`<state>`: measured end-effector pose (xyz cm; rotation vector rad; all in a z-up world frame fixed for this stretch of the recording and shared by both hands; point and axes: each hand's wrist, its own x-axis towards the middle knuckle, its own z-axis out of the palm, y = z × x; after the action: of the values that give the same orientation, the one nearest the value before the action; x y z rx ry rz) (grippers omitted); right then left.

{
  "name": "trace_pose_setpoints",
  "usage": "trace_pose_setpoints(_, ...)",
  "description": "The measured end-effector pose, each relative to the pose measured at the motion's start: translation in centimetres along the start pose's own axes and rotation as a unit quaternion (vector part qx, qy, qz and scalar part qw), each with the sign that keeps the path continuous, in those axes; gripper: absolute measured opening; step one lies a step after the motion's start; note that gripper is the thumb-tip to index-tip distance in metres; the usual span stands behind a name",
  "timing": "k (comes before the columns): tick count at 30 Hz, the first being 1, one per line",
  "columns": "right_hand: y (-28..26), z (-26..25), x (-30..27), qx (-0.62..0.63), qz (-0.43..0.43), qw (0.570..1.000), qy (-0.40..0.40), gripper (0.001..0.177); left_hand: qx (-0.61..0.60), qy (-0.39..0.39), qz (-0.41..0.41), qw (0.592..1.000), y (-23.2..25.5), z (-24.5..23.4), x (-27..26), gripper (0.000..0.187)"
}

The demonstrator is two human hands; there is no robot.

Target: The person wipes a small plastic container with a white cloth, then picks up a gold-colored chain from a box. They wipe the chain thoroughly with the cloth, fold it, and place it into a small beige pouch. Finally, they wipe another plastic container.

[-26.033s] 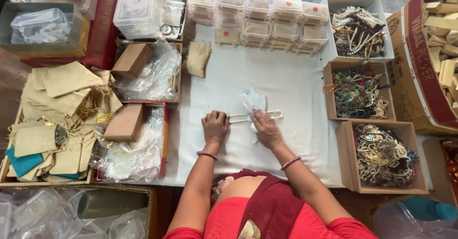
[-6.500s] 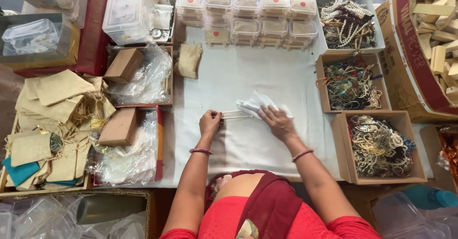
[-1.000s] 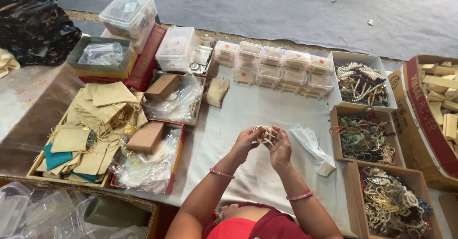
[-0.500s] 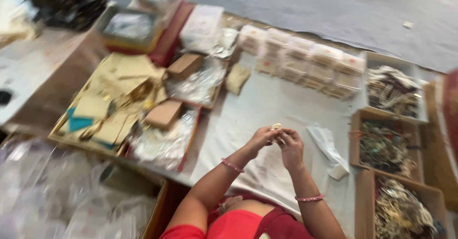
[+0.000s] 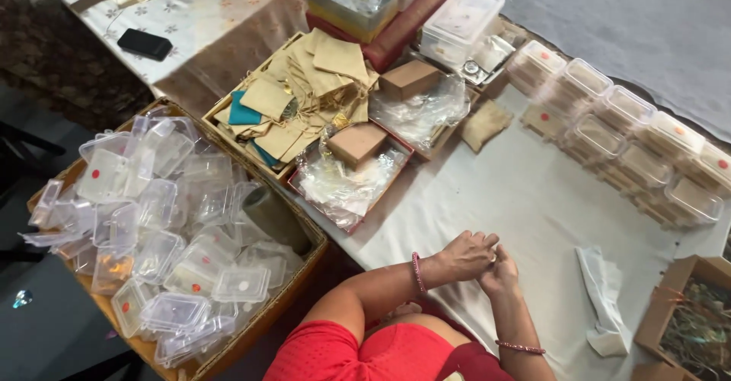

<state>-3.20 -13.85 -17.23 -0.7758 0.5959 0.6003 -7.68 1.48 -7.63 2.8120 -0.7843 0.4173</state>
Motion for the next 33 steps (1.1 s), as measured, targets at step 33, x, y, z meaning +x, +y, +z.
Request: trace_pose_setpoints(33, -3.7, -11.1, -2.9, 0.086, -0.164, 0.982, -0.021, 0.041, -0.001, -0.033, -0.452, 0.891, -19.8, -15.4, -13.4, 0.027)
